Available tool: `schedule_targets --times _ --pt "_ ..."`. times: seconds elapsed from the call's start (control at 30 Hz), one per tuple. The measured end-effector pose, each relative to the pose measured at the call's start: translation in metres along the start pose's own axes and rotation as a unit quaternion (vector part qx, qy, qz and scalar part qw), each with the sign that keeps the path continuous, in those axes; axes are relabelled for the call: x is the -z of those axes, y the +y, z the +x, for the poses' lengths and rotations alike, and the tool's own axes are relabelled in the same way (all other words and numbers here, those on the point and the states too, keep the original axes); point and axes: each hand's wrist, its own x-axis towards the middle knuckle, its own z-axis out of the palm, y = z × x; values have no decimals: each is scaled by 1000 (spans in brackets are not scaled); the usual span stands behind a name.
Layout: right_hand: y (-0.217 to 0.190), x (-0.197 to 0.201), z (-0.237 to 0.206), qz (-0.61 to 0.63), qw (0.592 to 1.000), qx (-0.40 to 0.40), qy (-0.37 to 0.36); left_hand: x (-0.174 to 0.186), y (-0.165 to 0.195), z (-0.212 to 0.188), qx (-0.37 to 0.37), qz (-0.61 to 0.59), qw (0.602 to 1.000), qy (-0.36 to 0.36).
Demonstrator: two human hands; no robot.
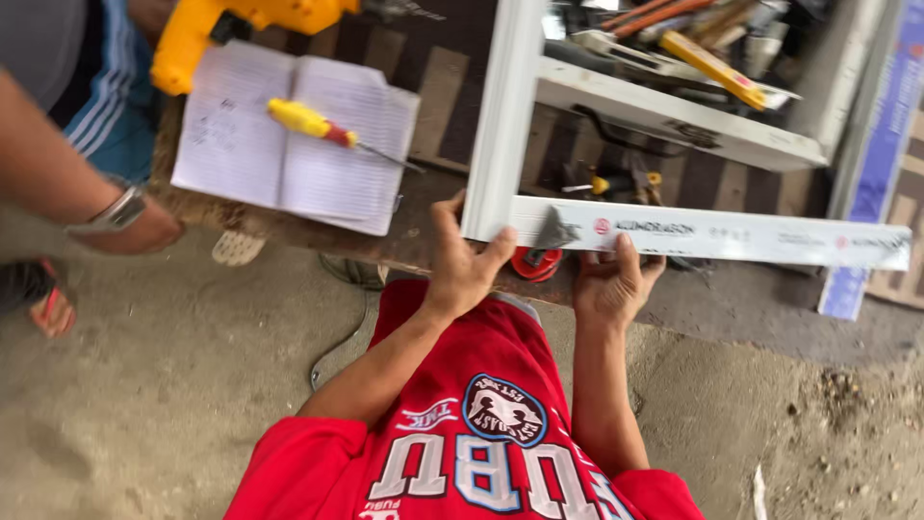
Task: The person assembles a white aluminum window frame by joining two profile pieces at a corner. They use a screwdriver to tighten screws and a hammer to tap the screwdriver handle for additional force. The person also uses a yellow power drill and a tape measure during the process.
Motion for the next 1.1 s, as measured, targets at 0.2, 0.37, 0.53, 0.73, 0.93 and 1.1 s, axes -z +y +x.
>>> schedule_targets --times 0.2,0.37,0.53,0.73,0.93,1.1 --pt "18 -31 -45 -36 996 -35 -73 30 14 -2 -33 44 993 -103" --pt "44 -40 -66 -56 996 8 -66 78 24 1 -29 50 976 -209" --pt "61 -30 -70 -47 988 67 -128 152 -7 46 -189 394 881 -182" --pt "66 -24 -71 -46 995 81 -39 186 -56 89 -201 542 779 -244" --pt "60 -24 -70 -21 998 66 -12 179 -33 90 23 254 914 -314" --pt "58 -27 -69 -6 999 32 -31 144 3 93 154 -55 941 -298"
